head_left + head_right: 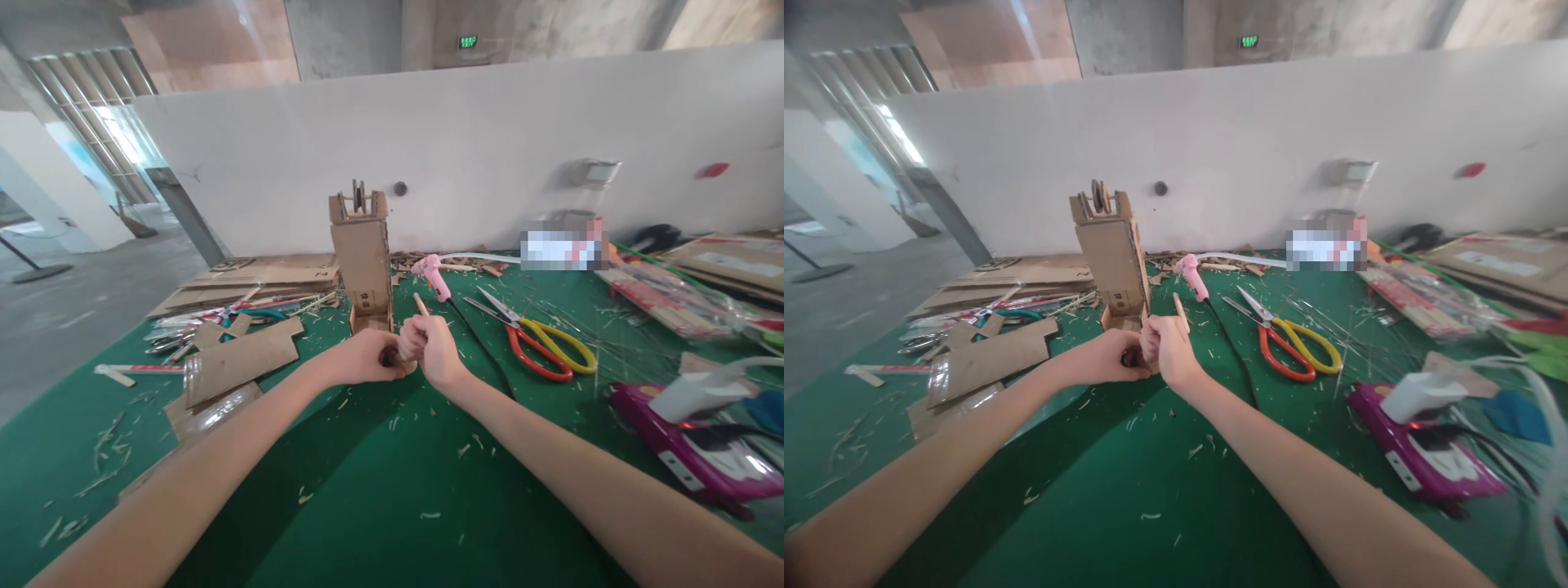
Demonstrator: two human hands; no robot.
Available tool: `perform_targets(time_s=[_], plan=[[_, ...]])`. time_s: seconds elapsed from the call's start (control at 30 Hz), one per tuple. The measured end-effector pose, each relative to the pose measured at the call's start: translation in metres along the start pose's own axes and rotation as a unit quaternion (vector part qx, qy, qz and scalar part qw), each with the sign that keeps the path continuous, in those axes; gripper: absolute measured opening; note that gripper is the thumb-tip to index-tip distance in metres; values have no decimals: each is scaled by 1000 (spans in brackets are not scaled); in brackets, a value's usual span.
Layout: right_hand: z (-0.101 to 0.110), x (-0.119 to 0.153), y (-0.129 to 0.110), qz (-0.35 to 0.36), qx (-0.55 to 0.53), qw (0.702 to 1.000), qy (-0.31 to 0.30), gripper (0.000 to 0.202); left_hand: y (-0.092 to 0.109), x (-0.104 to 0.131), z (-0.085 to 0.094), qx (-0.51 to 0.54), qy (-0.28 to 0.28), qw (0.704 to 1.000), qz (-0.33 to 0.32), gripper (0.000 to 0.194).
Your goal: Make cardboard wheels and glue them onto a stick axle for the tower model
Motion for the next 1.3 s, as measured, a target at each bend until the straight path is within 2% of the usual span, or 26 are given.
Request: perform_targets(time_s=[0.43, 0.7, 0.9, 1.03, 1.1, 1.17, 1.23, 1.3], plan=[[0, 3, 4, -2, 14, 1000, -8, 31, -1, 0, 0, 15, -11, 1000, 21, 17], [-1, 3, 3, 4, 40, 999, -18, 33, -1, -1, 0, 39, 4, 999, 1, 15], [-1, 6, 5, 34, 82, 996, -20, 33, -5, -2, -1, 62, 6, 998, -9, 19], [1, 9, -15, 69, 149, 986, -35, 35, -7, -1, 0, 60, 2, 998, -2, 21], [0, 11, -37, 91, 228, 968, -58, 31, -9, 0, 4, 58, 15, 998, 10, 25], [-7, 16, -57, 128, 448, 879, -97, 29, -11, 1, 11, 54, 42, 997, 26, 26], [-6, 21, -63, 96, 595, 790, -114, 23, -13, 2, 20, 42, 70, 996, 47, 26], [0, 27, -61, 48, 716, 688, -103, 17, -13, 4, 26, 20, 94, 993, 71, 26]])
Point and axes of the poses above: each hand's wrist, its own x-axis away from the middle knuckle, its own z-axis out of the back of the hand, y = z × x, the point moved 7 cm from there along -x, towards the middle knuckle, and after that the axes turned 5 degrees about -z, right-handed, at the moved point
